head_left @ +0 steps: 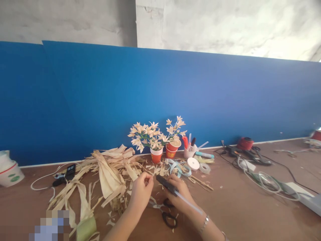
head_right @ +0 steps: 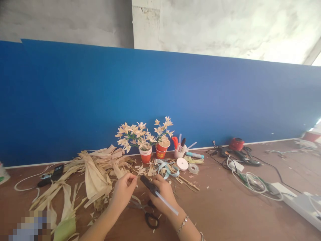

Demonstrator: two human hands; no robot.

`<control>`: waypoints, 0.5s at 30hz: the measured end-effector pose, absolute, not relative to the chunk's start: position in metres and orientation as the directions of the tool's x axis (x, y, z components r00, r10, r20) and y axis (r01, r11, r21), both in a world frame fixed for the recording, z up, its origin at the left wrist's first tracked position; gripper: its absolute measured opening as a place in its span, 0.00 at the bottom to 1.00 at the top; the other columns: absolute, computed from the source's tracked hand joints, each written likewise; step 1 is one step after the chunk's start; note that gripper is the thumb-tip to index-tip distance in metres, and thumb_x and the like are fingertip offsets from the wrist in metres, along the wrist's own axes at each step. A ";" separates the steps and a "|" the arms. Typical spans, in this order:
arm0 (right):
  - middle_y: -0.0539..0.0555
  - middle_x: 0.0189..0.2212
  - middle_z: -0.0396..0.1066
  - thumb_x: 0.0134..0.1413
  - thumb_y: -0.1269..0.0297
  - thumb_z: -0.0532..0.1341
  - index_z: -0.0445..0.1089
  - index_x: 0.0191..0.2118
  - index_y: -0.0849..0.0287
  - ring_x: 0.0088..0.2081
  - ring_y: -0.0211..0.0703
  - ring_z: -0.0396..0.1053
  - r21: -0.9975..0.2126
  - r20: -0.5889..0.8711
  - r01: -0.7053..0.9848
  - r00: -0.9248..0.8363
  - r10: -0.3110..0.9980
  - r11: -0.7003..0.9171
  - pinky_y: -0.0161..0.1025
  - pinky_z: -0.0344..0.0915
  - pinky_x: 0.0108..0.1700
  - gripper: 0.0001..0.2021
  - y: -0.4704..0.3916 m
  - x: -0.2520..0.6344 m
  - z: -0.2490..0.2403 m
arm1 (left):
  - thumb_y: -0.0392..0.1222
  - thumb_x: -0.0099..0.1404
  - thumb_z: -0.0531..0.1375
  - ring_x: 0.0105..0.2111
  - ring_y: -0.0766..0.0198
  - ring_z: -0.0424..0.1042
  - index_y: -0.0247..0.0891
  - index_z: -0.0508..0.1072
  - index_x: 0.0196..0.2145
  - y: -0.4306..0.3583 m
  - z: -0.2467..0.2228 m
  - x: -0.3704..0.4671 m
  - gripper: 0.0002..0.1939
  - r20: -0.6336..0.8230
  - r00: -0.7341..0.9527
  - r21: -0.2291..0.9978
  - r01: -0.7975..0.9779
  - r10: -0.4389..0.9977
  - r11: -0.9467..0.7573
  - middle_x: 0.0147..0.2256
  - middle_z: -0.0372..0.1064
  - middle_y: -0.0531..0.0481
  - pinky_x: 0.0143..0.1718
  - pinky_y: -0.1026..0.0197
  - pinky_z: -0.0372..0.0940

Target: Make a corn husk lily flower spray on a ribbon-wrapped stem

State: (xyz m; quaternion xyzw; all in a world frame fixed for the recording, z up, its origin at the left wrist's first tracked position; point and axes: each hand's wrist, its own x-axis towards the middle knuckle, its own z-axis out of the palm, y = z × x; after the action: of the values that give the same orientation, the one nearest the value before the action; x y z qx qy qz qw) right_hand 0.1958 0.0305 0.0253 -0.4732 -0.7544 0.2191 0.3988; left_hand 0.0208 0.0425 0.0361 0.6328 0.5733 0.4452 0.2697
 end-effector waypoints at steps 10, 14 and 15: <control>0.52 0.27 0.67 0.53 0.66 0.57 0.66 0.25 0.59 0.29 0.39 0.65 -0.690 0.446 0.539 -0.209 0.870 0.483 0.34 0.61 0.32 0.07 0.036 0.211 0.055 | 0.39 0.57 0.52 0.21 0.65 0.63 0.39 0.70 0.25 0.038 0.034 0.022 0.08 0.215 0.160 0.802 0.533 0.963 -0.268 0.20 0.66 0.54 0.24 0.65 0.54; 0.51 0.23 0.69 0.48 0.65 0.59 0.69 0.25 0.57 0.26 0.41 0.64 -0.616 0.334 0.724 -0.115 0.936 0.309 0.34 0.58 0.29 0.05 0.039 0.240 0.057 | 0.42 0.57 0.53 0.23 0.65 0.64 0.38 0.68 0.23 0.040 0.042 0.020 0.09 0.168 0.176 0.884 0.410 0.970 -0.227 0.21 0.66 0.54 0.26 0.65 0.57; 0.50 0.21 0.68 0.46 0.65 0.61 0.69 0.24 0.57 0.24 0.41 0.64 -0.623 0.295 0.720 -0.147 0.944 0.307 0.34 0.58 0.28 0.04 0.036 0.244 0.056 | 0.43 0.57 0.54 0.23 0.65 0.64 0.38 0.68 0.23 0.041 0.044 0.020 0.09 0.142 0.163 0.911 0.363 0.976 -0.193 0.21 0.66 0.54 0.27 0.65 0.57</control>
State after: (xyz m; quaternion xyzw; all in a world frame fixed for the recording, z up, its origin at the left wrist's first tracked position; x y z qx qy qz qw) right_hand 0.2440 0.0357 0.0564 -0.5637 -0.7378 0.1701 0.3300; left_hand 0.0200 0.0414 0.0436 0.6599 0.5076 0.4013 0.3819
